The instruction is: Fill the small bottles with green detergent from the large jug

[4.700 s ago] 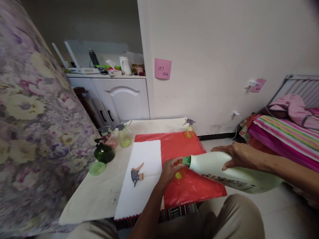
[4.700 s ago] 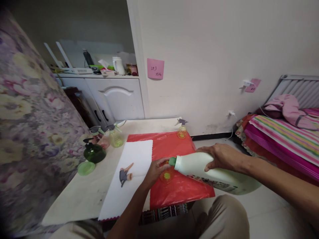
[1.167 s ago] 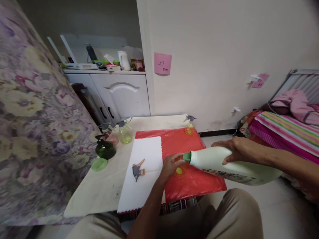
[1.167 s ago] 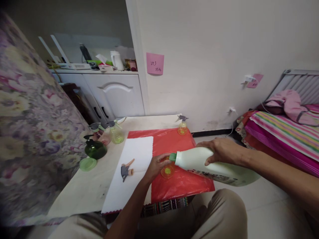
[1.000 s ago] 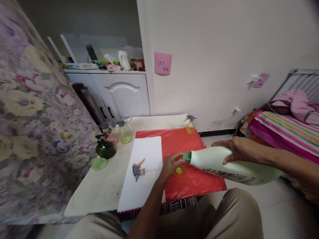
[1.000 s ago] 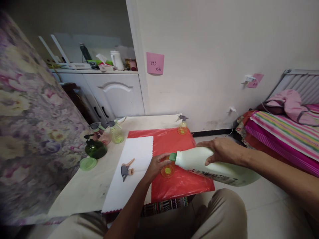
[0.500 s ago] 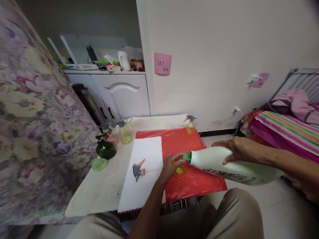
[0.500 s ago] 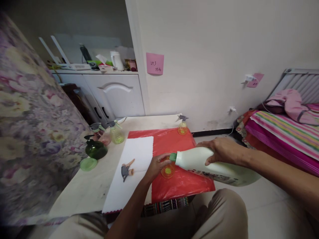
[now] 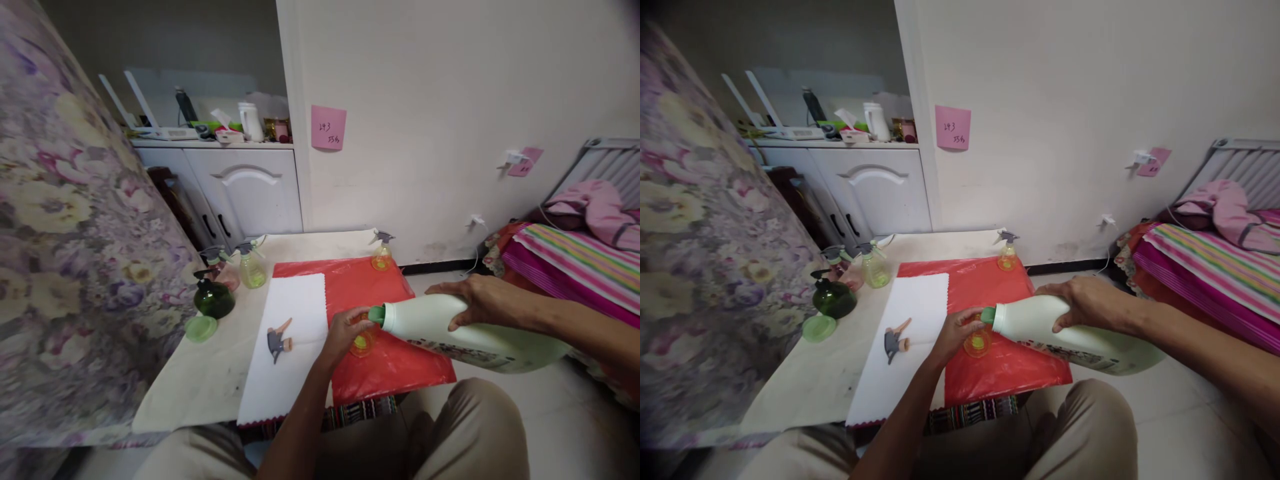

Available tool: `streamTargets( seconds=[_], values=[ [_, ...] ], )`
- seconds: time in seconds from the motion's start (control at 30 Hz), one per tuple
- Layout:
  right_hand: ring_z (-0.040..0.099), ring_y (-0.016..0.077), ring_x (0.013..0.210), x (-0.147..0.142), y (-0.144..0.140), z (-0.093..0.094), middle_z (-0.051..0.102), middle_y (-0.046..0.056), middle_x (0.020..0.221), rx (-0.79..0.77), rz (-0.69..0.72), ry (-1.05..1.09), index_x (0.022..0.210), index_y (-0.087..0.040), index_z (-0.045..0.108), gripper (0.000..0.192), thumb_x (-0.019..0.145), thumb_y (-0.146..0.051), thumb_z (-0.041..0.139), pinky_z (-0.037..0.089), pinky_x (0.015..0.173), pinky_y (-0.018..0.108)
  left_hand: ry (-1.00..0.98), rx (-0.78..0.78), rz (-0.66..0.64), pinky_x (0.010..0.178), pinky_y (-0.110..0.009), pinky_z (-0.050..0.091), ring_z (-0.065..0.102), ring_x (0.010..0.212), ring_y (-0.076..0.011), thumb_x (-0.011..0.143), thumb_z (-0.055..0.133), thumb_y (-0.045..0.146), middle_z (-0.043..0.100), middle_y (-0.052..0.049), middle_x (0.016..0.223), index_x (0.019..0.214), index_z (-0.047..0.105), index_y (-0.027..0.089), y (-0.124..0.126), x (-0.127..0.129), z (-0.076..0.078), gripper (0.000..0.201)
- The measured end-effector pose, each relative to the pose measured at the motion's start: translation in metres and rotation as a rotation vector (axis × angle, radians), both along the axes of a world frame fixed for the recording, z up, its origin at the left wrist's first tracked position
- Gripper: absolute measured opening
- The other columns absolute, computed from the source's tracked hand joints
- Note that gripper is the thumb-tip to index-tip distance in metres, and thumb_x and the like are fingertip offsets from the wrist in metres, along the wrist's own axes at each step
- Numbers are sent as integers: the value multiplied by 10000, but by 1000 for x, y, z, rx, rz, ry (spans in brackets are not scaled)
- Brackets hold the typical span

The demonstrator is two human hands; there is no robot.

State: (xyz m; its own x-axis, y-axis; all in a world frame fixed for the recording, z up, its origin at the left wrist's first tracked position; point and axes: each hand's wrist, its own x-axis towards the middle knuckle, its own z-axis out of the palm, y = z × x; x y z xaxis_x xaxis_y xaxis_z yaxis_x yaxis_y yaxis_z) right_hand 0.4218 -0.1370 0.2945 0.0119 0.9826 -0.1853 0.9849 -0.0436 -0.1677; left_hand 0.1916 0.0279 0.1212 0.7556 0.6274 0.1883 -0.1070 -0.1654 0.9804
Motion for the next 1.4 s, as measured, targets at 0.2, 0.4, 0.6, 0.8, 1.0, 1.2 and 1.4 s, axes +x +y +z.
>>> streamTargets(
  seconds=[0.2, 0.4, 0.6, 0.8, 1.0, 1.2, 1.4],
  values=[
    [685, 291, 842, 1, 0, -1, 741, 50, 898, 4, 4, -14, 1264, -283, 564, 589, 734, -518, 671, 463, 640, 281, -15, -7, -5, 911, -351, 472, 637, 1015, -257, 755, 671, 311, 724, -54, 1067, 1026, 707, 195, 0, 1, -1, 298],
    [682, 273, 842, -1, -1, 1, 743, 48, 905, -3, -4, -15, 1266, -277, 562, 575, 735, -455, 689, 454, 650, 261, -22, -18, -17, 916, -350, 470, 636, 1026, -258, 757, 672, 330, 723, -51, 1078, 1041, 704, 192, 0, 0, 1, 317],
    [680, 274, 837, -1, -1, 1, 744, 58, 915, -17, -16, -22, 1279, -272, 559, 601, 729, -476, 690, 450, 651, 259, -22, -26, -14, 913, -357, 473, 638, 1021, -260, 754, 672, 330, 723, -56, 1075, 1046, 702, 189, -2, 0, 2, 325],
    [679, 269, 825, -4, 0, 5, 741, 60, 905, -19, -6, -24, 1271, -265, 565, 572, 741, -445, 683, 446, 644, 251, -17, -24, -4, 907, -357, 473, 641, 1011, -260, 747, 679, 316, 728, -52, 1062, 1033, 709, 197, -1, 0, 2, 312],
    [675, 276, 839, -8, 0, 8, 739, 63, 920, -27, -32, -35, 1261, -270, 576, 566, 734, -437, 695, 448, 656, 254, -16, -28, -1, 895, -351, 477, 644, 1005, -261, 743, 689, 322, 728, -58, 1056, 1028, 710, 193, 0, 1, 0, 313],
    [674, 270, 813, -6, 0, 6, 739, 64, 906, -25, -17, -20, 1274, -265, 566, 580, 741, -467, 676, 441, 645, 254, -18, -27, -7, 910, -349, 471, 640, 1020, -256, 755, 678, 310, 724, -58, 1076, 1040, 706, 194, -2, 0, 3, 309],
    [676, 262, 815, -7, 0, 8, 739, 67, 909, -28, -16, -4, 1274, -256, 567, 570, 749, -454, 664, 439, 646, 248, -15, -26, 1, 901, -345, 477, 646, 1004, -253, 741, 687, 312, 729, -54, 1063, 1030, 711, 190, -1, 0, 3, 316]
  ],
)
